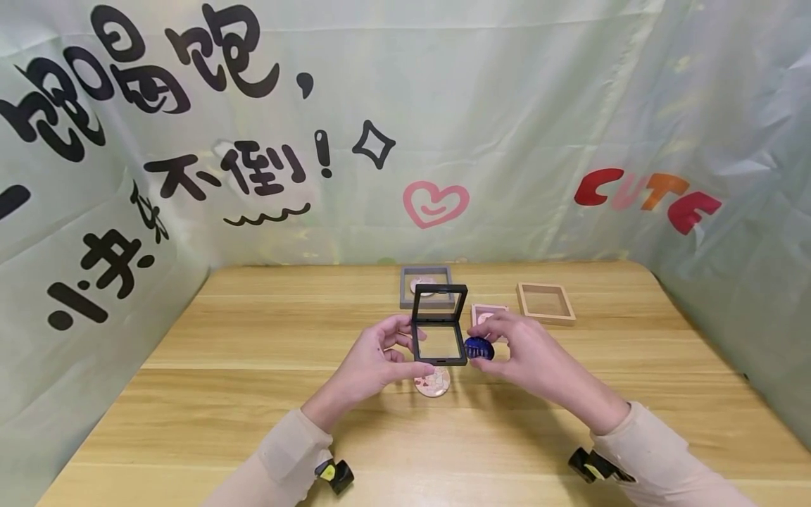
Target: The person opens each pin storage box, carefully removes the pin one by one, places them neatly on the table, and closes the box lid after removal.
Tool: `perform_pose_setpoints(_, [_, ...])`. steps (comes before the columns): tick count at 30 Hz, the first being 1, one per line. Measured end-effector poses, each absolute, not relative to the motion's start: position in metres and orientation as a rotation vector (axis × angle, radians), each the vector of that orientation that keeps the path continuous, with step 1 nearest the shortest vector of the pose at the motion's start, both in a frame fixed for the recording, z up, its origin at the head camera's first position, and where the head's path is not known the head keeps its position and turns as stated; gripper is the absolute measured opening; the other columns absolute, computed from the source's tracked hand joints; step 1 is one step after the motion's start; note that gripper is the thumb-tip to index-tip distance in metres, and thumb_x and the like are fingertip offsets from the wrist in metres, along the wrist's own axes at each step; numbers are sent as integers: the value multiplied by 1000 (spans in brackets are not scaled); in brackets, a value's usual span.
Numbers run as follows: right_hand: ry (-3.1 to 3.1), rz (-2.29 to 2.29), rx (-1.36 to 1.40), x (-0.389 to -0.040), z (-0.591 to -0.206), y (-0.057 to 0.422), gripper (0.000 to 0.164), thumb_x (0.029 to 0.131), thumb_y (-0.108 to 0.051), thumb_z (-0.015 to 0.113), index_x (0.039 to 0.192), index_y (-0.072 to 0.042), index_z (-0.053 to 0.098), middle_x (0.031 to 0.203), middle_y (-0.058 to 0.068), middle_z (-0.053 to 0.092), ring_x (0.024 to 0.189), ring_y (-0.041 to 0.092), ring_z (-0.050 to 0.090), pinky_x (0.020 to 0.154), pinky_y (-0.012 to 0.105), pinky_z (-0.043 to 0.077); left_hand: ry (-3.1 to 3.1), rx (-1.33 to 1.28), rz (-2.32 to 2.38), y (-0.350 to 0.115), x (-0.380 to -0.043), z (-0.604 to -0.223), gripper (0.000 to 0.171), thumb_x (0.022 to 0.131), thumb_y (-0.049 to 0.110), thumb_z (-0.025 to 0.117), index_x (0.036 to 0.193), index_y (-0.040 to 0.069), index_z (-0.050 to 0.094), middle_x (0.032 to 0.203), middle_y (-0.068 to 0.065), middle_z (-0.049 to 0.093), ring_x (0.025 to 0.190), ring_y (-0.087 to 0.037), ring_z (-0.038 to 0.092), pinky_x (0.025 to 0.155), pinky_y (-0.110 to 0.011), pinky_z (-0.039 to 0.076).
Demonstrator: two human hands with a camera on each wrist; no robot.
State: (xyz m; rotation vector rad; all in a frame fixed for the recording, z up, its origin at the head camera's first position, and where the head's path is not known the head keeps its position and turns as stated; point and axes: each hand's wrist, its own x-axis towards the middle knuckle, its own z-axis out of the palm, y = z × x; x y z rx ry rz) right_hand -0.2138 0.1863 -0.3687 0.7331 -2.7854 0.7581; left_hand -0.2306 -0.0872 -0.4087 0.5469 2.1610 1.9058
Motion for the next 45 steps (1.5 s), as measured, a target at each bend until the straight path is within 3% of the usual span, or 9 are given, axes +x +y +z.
perform_pose_setpoints(10, [-2839,744,726,-214,-379,185,35,86,-21,90,117,-9,80,107,1,76,95,17,68,84,40,58,2146,544,1918,-88,-231,-409,57,81,6,93,132,9,66,131,-25,66,103,-15,68,80,-21,57])
perform_pose_setpoints(28, [-2927,756,763,-218,-398,180,33,84,-21,92,112,-9,79,99,-5,75,90,9,66,79,31,56,2140,553,1934,-88,-230,-409,56,81,5,93,130,8,66,125,-14,70,103,-16,68,80,-22,57])
perform_pose_setpoints(30, [-2932,753,766,-217,-399,179,32,84,-22,92,110,-9,79,100,-2,77,90,13,69,81,34,58,2140,547,1932,-88,-230,-409,55,81,5,93,129,8,66,126,-16,69,104,-18,68,80,-22,57])
perform_pose_setpoints(34, [-2932,751,765,-217,-403,177,29,82,-23,93,104,-10,79,123,17,76,107,32,73,99,52,60,2136,542,1926,-88,-231,-409,56,81,5,93,130,9,66,129,-20,68,111,-31,68,81,-22,57])
perform_pose_setpoints(37, [-2922,748,774,-217,-406,175,28,81,-23,94,100,-10,79,123,18,75,110,35,73,102,56,59,2131,544,1924,-88,-231,-409,57,81,5,93,130,9,66,131,-21,67,117,-41,66,81,-22,58])
perform_pose_setpoints(41, [-2906,729,803,-218,-409,174,26,80,-23,94,97,-11,79,100,0,73,97,21,71,90,44,62,2129,547,1922,-88,-232,-409,57,81,5,93,131,9,65,134,-25,66,117,-42,66,82,-22,58])
perform_pose_setpoints(45, [-2910,758,822,-219,-412,175,23,81,-20,94,94,-11,78,91,-5,69,81,10,60,71,26,53,2131,546,1916,-88,-232,-409,58,81,5,93,132,7,65,135,-27,65,114,-36,67,81,-21,57])
